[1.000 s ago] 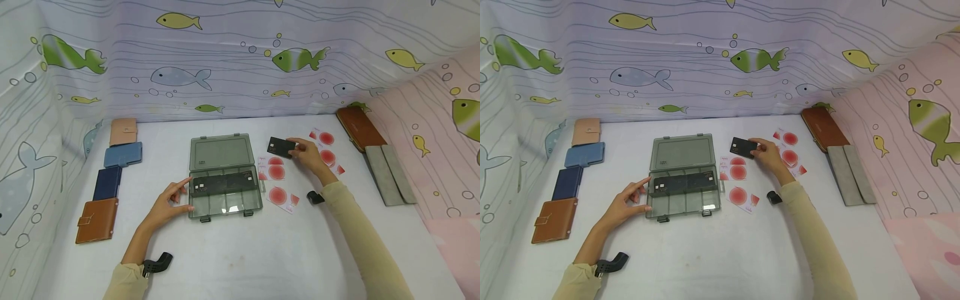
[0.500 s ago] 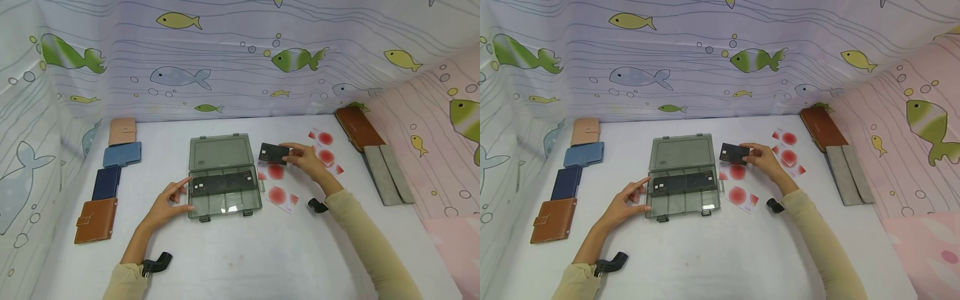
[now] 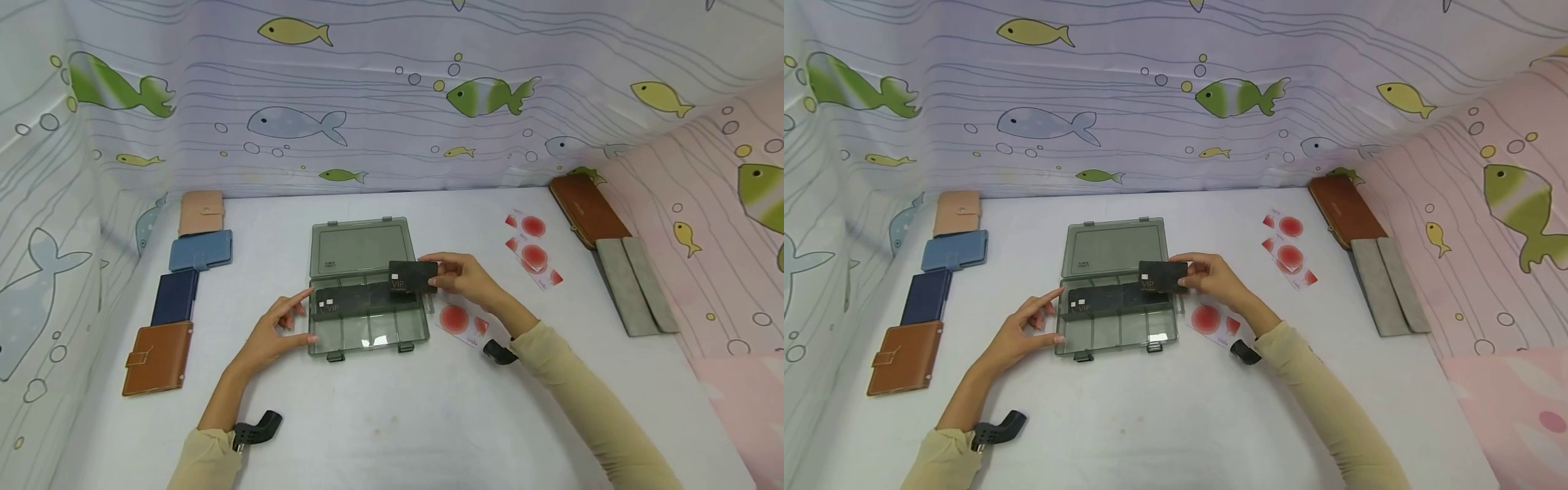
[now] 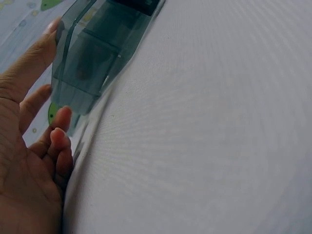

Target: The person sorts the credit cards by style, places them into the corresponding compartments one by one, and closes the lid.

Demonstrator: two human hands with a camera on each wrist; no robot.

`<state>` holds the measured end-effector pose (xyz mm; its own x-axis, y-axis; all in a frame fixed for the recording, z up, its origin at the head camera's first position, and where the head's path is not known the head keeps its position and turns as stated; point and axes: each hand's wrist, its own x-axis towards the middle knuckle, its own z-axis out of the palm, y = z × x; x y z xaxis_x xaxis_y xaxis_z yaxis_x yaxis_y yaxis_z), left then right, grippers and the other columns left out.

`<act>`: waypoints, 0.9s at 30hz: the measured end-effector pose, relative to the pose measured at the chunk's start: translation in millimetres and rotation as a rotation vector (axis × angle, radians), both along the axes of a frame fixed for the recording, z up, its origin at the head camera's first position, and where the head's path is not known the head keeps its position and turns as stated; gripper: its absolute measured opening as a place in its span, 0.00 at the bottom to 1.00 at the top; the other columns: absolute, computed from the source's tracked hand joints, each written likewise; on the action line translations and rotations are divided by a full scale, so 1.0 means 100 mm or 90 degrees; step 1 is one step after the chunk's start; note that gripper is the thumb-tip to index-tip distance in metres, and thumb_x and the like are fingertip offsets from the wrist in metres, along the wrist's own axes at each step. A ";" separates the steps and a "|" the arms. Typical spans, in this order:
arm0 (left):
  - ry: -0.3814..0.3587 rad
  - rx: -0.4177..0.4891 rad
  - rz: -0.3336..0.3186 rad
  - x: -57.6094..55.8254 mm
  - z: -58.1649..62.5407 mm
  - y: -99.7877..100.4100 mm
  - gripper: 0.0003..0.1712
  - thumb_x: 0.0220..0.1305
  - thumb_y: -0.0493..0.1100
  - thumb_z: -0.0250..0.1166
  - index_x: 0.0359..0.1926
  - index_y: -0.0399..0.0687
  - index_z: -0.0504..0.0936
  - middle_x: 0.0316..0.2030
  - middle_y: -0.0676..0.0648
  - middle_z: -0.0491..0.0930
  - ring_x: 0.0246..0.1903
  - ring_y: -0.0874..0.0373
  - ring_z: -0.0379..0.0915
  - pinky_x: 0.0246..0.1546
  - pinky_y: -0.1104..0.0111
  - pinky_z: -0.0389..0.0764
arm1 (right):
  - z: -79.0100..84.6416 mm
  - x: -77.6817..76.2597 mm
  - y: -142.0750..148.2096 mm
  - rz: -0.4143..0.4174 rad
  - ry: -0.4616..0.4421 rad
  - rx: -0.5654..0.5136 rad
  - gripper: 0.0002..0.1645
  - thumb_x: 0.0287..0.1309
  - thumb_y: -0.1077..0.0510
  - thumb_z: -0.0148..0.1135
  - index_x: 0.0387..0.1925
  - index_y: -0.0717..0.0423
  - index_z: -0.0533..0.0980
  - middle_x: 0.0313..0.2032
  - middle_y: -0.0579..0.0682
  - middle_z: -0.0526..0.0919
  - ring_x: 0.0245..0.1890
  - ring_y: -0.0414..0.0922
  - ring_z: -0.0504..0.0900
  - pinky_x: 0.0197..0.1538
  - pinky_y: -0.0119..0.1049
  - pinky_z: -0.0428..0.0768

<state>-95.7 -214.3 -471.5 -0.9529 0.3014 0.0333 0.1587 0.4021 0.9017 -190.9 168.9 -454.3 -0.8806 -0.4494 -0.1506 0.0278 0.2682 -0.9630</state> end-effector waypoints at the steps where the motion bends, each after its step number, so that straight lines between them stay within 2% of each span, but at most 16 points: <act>1: 0.001 0.000 0.000 0.00 0.00 0.00 0.46 0.52 0.32 0.76 0.71 0.37 0.66 0.43 0.36 0.67 0.33 0.47 0.53 0.37 0.64 0.60 | 0.00 0.01 -0.03 0.005 0.007 0.006 0.26 0.60 0.69 0.64 0.61 0.55 0.78 0.28 0.52 0.71 0.25 0.43 0.71 0.30 0.35 0.73; 5: 0.007 0.004 -0.002 0.00 -0.01 0.00 0.46 0.51 0.32 0.75 0.71 0.36 0.66 0.43 0.35 0.67 0.33 0.47 0.53 0.37 0.64 0.60 | 0.01 0.04 -0.17 0.021 0.041 0.040 0.26 0.60 0.70 0.63 0.60 0.55 0.78 0.28 0.51 0.72 0.25 0.42 0.69 0.30 0.33 0.72; 12: 0.010 0.010 -0.002 0.00 -0.01 0.00 0.46 0.51 0.31 0.75 0.71 0.36 0.66 0.42 0.35 0.67 0.33 0.47 0.53 0.37 0.64 0.60 | 0.05 0.05 -0.36 0.052 0.139 0.138 0.23 0.57 0.70 0.67 0.55 0.59 0.81 0.28 0.51 0.77 0.23 0.41 0.67 0.27 0.29 0.65; 17: 0.012 0.013 -0.003 0.00 -0.01 0.00 0.46 0.51 0.30 0.75 0.71 0.36 0.66 0.43 0.35 0.68 0.33 0.46 0.53 0.37 0.64 0.60 | 0.07 0.07 -0.45 0.043 0.146 0.188 0.22 0.55 0.69 0.69 0.53 0.61 0.81 0.26 0.49 0.76 0.25 0.41 0.68 0.28 0.30 0.65; 22: 0.012 0.015 -0.005 0.00 -0.01 -0.01 0.46 0.51 0.30 0.75 0.71 0.36 0.66 0.42 0.35 0.67 0.33 0.46 0.53 0.37 0.64 0.60 | 0.07 0.08 -0.50 0.030 0.152 0.224 0.21 0.55 0.66 0.70 0.53 0.62 0.81 0.25 0.48 0.76 0.21 0.39 0.69 0.26 0.29 0.66; 27: 0.007 0.023 -0.007 0.00 -0.01 -0.01 0.46 0.51 0.30 0.75 0.71 0.35 0.66 0.43 0.34 0.67 0.34 0.45 0.53 0.37 0.64 0.60 | 0.11 0.12 -0.52 0.036 0.172 0.279 0.20 0.61 0.59 0.68 0.54 0.59 0.81 0.29 0.49 0.83 0.20 0.38 0.73 0.24 0.30 0.67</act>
<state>-96.1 -215.6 -472.3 -0.9490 0.3104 0.0552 0.1735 0.3681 0.9135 -179.2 117.1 -442.9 -0.8904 -0.4427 -0.1056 -0.2324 0.6417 -0.7309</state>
